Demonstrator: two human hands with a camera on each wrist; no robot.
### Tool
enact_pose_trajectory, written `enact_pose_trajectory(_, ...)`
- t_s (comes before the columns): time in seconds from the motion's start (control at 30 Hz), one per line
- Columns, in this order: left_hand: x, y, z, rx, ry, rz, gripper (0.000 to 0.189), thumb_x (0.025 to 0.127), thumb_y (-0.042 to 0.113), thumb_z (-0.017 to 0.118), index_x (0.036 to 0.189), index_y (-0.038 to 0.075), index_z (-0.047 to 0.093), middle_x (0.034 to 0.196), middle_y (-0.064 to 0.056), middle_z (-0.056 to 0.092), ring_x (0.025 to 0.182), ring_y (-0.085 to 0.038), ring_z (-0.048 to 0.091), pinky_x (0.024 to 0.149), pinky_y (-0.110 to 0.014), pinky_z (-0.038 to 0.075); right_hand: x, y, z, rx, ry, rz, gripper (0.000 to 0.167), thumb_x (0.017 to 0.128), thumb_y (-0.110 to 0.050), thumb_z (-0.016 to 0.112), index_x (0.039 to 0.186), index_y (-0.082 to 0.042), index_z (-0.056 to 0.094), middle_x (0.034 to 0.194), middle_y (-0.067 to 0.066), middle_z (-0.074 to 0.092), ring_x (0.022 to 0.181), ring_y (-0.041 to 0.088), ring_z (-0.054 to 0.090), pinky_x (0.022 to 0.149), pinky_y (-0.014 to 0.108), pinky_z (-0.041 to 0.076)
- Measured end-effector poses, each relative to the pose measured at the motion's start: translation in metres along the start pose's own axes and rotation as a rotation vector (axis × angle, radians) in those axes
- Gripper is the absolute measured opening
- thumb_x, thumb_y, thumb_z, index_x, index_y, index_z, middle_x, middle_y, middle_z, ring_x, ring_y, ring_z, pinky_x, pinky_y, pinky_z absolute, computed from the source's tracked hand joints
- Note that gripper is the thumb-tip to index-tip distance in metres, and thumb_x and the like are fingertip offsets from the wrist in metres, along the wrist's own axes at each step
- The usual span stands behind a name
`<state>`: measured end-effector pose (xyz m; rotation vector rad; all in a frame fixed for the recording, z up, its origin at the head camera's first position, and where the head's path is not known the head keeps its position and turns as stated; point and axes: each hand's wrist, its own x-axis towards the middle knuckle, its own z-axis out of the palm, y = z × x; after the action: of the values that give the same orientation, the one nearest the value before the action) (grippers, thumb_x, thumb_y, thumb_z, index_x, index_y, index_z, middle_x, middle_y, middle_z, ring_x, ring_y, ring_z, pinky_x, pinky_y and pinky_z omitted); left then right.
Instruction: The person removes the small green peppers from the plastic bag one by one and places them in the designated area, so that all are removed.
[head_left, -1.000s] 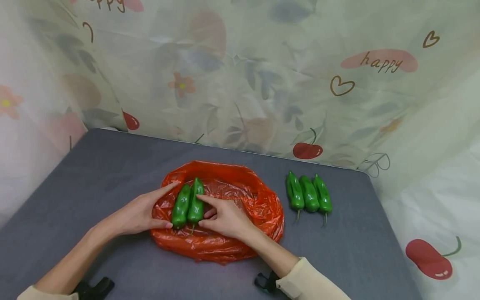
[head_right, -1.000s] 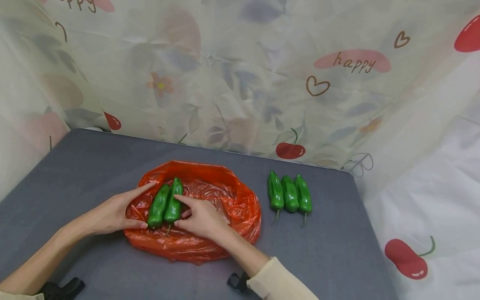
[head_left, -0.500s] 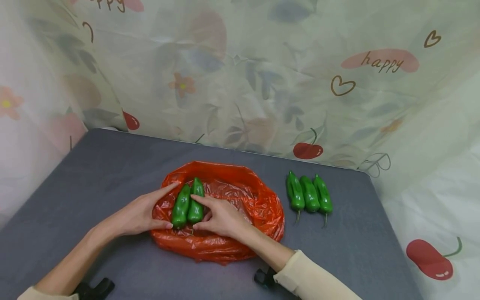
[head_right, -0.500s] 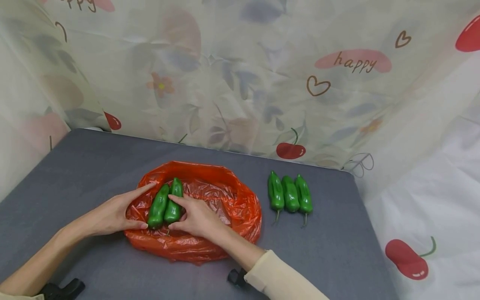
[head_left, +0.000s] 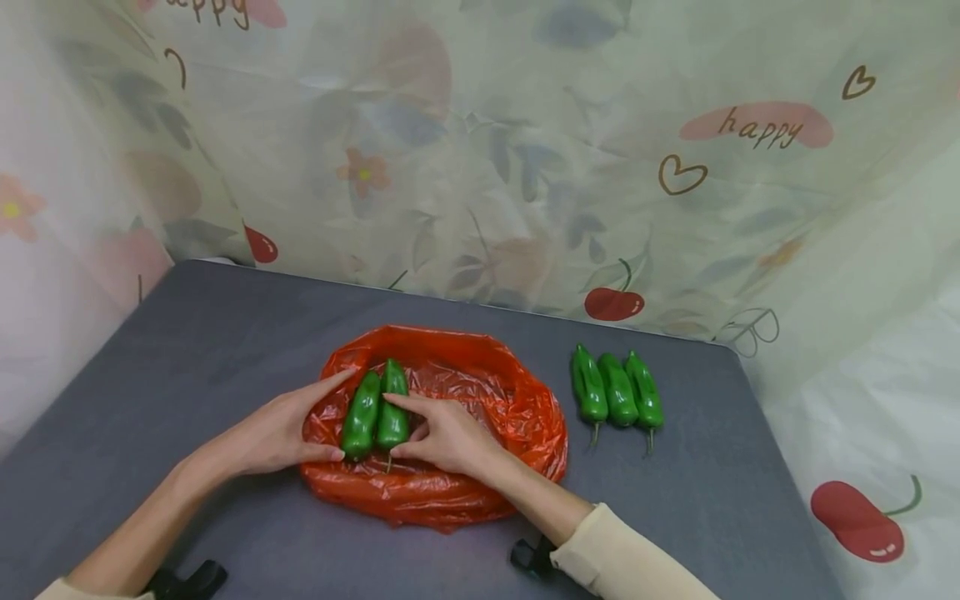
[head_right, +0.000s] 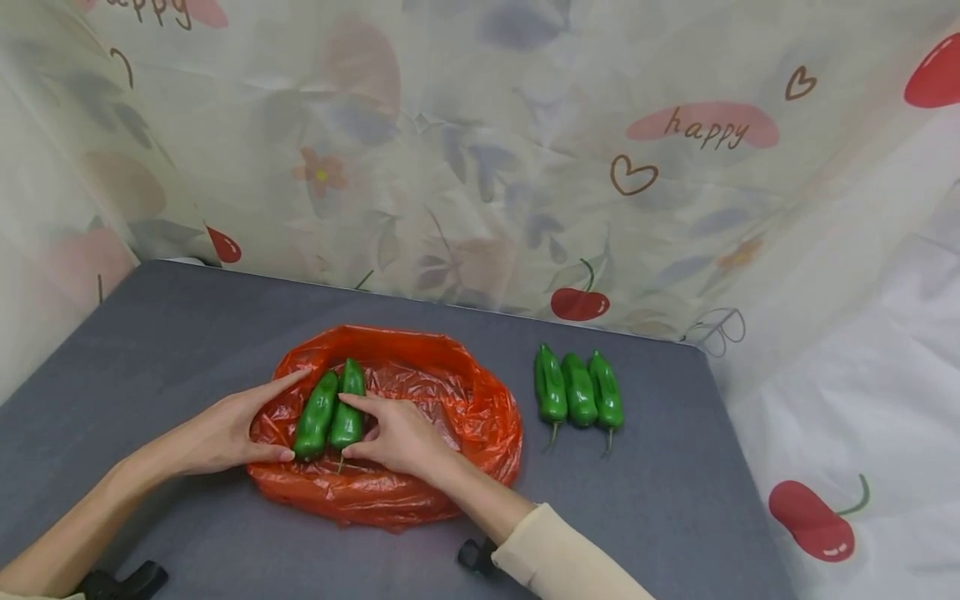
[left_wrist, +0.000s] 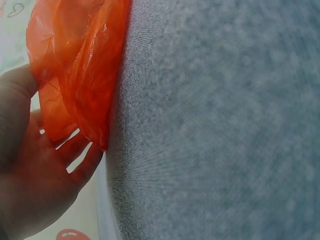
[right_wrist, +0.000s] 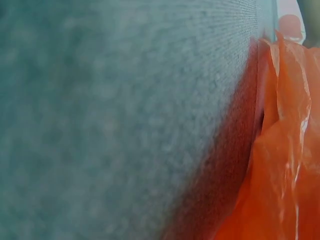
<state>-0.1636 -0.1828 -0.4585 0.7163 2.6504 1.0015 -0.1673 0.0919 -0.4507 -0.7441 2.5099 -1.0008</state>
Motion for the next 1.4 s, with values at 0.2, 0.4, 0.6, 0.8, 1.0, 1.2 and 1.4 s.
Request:
enact_pose_trajectory(0.2,-0.001,0.001,0.001,0.002,0.006,-0.008,0.100,0.079,0.056,0.078,0.158,0.021,0.028,0.150,-0.019,0.044,0.132,-0.038,0.047,0.101,-0.060,0.041,-0.002,0.002,-0.003,0.048,0.006,0.001,0.068,0.086,-0.027,0.079,0.147,-0.024,0.050,0.087,-0.008,0.074,0.071,-0.005,0.065,0.066,0.017,0.052)
enact_pose_trajectory(0.4,-0.002,0.000,0.002,0.001,0.013,-0.007,0.100,0.079,0.057,0.077,0.158,0.020,0.028,0.150,-0.018,0.043,0.132,-0.039,0.046,0.101,-0.060,0.041,-0.004,0.004,-0.004,0.066,0.026,0.010,0.068,0.085,-0.027,0.080,0.147,-0.026,0.050,0.095,-0.006,0.075,0.075,-0.005,0.066,0.067,0.018,0.051)
enact_pose_trajectory(0.6,-0.003,0.001,0.003,0.004,0.011,-0.001,0.100,0.080,0.059,0.075,0.158,0.021,0.027,0.150,-0.018,0.044,0.131,-0.038,0.047,0.100,-0.059,0.042,-0.009,0.003,-0.011,0.133,0.058,0.017,0.068,0.085,-0.022,0.081,0.146,-0.026,0.052,0.120,0.005,0.070,0.083,0.001,0.069,0.066,0.020,0.053)
enact_pose_trajectory(0.8,-0.001,0.001,0.002,0.000,0.006,0.009,0.099,0.080,0.059,0.075,0.158,0.021,0.027,0.150,-0.018,0.044,0.131,-0.037,0.048,0.100,-0.058,0.043,-0.017,0.007,-0.016,0.204,0.082,0.006,0.068,0.084,-0.016,0.080,0.146,-0.025,0.052,0.137,0.006,0.060,0.092,0.006,0.070,0.068,0.021,0.055)
enact_pose_trajectory(1.0,-0.001,0.001,0.001,-0.008,-0.003,0.020,0.102,0.078,0.054,0.080,0.158,0.021,0.026,0.150,-0.018,0.044,0.132,-0.038,0.047,0.100,-0.059,0.043,-0.024,0.010,-0.021,0.302,0.104,0.018,0.067,0.086,-0.015,0.079,0.145,-0.027,0.052,0.133,0.006,0.062,0.096,0.011,0.070,0.071,0.023,0.056)
enact_pose_trajectory(1.2,0.000,0.000,-0.001,-0.013,-0.027,0.029,0.104,0.077,0.051,0.082,0.159,0.023,0.025,0.151,-0.018,0.042,0.133,-0.039,0.045,0.101,-0.060,0.041,-0.031,0.010,-0.031,0.391,0.126,0.020,0.066,0.087,-0.014,0.078,0.146,-0.029,0.051,0.134,0.008,0.061,0.099,0.015,0.070,0.073,0.025,0.056)
enact_pose_trajectory(1.4,0.000,-0.001,-0.002,-0.006,-0.023,0.020,0.104,0.077,0.049,0.083,0.159,0.023,0.025,0.151,-0.018,0.042,0.133,-0.040,0.044,0.102,-0.061,0.040,-0.037,0.009,-0.040,0.419,0.149,0.019,0.067,0.086,-0.012,0.078,0.146,-0.029,0.051,0.140,0.006,0.057,0.100,0.016,0.070,0.073,0.026,0.057)
